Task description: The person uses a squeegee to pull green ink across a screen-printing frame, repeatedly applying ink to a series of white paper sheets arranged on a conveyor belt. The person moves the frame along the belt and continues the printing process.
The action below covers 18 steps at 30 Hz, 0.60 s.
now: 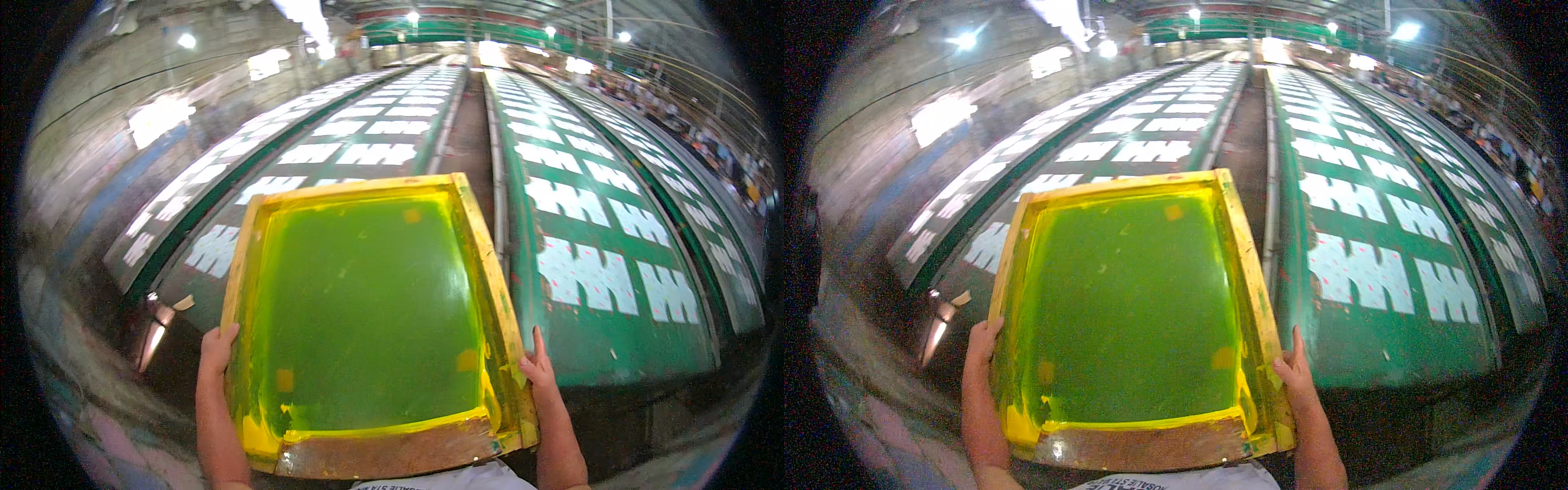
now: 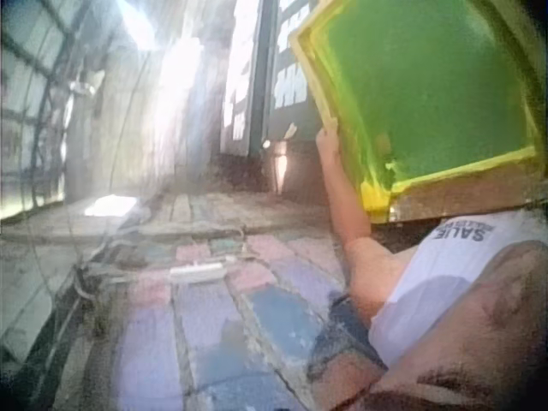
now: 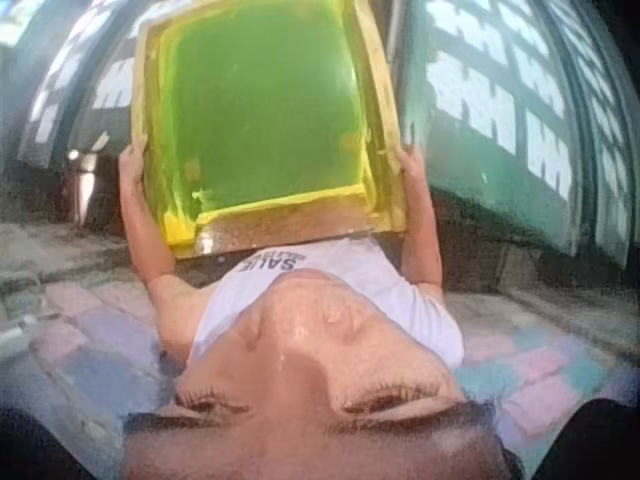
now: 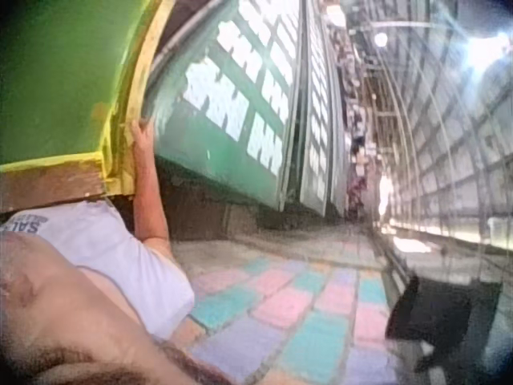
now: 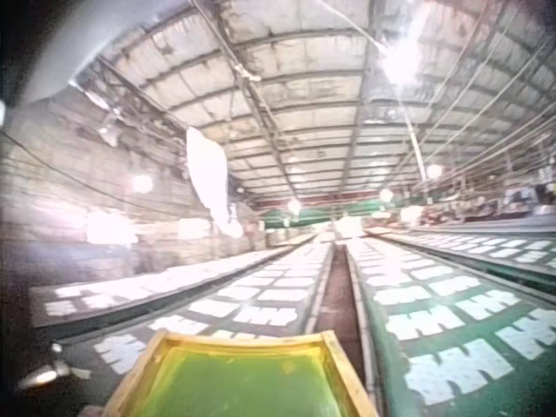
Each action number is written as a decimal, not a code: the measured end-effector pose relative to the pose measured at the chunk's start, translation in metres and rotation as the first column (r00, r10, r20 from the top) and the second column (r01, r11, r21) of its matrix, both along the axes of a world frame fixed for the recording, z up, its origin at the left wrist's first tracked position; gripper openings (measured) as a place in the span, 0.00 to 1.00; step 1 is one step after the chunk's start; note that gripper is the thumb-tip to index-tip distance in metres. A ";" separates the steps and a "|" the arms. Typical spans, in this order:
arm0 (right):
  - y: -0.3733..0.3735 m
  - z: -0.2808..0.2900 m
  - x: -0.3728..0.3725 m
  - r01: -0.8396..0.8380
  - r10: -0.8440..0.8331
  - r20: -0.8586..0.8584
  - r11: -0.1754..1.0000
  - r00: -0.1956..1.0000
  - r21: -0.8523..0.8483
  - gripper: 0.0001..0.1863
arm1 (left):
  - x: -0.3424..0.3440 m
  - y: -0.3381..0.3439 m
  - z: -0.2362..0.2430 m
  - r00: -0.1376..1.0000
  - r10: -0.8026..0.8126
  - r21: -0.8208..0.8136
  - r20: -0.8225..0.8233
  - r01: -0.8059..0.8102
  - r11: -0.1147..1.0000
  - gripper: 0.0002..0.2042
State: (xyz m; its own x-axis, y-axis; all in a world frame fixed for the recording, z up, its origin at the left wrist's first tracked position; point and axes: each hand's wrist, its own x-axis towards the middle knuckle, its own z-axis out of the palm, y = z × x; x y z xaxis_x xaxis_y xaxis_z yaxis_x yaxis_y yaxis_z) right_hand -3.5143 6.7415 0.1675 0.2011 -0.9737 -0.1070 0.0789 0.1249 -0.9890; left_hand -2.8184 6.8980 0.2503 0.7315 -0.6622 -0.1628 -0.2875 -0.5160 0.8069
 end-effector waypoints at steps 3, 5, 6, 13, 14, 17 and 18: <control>-0.043 -0.004 0.063 -0.245 0.251 0.042 0.964 0.967 -0.101 0.57 | 0.010 0.079 -0.006 0.968 0.230 -0.089 0.099 -0.222 0.971 0.31; -0.065 -0.005 0.105 -0.390 0.396 0.059 0.916 0.916 -0.094 0.56 | 0.019 0.134 -0.021 0.920 0.371 -0.163 0.129 -0.349 0.923 0.30; -0.077 -0.004 0.129 -0.421 0.423 -0.002 0.903 0.906 -0.085 0.55 | 0.028 0.154 -0.029 0.882 0.458 -0.152 0.112 -0.440 0.885 0.30; -0.138 0.023 0.277 -0.651 0.645 -0.153 0.759 0.749 0.008 0.62 | 0.055 0.279 -0.100 0.834 0.531 -0.123 -0.151 -0.549 0.827 0.28; -0.143 0.024 0.297 -0.672 0.665 -0.141 0.740 0.734 -0.007 0.64 | 0.058 0.291 -0.107 0.814 0.566 -0.080 -0.127 -0.578 0.812 0.28; -0.155 0.027 0.346 -0.766 0.757 -0.121 0.640 0.642 -0.062 0.50 | 0.059 0.320 -0.114 0.751 0.660 0.020 -0.023 -0.659 0.752 0.27; -0.157 0.023 0.361 -0.796 0.786 -0.129 0.600 0.605 -0.077 0.47 | 0.056 0.327 -0.118 0.780 0.626 0.003 -0.014 -0.626 0.780 0.26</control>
State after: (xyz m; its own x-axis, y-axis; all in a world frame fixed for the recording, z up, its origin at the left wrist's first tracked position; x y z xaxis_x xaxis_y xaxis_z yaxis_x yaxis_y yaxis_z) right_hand -3.1535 6.5842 0.1901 0.8952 -0.4421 -0.0568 -0.0685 -0.0106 -0.9976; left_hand -2.7625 7.2246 0.1323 0.9827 -0.0594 -0.1755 0.1096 -0.5771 0.8093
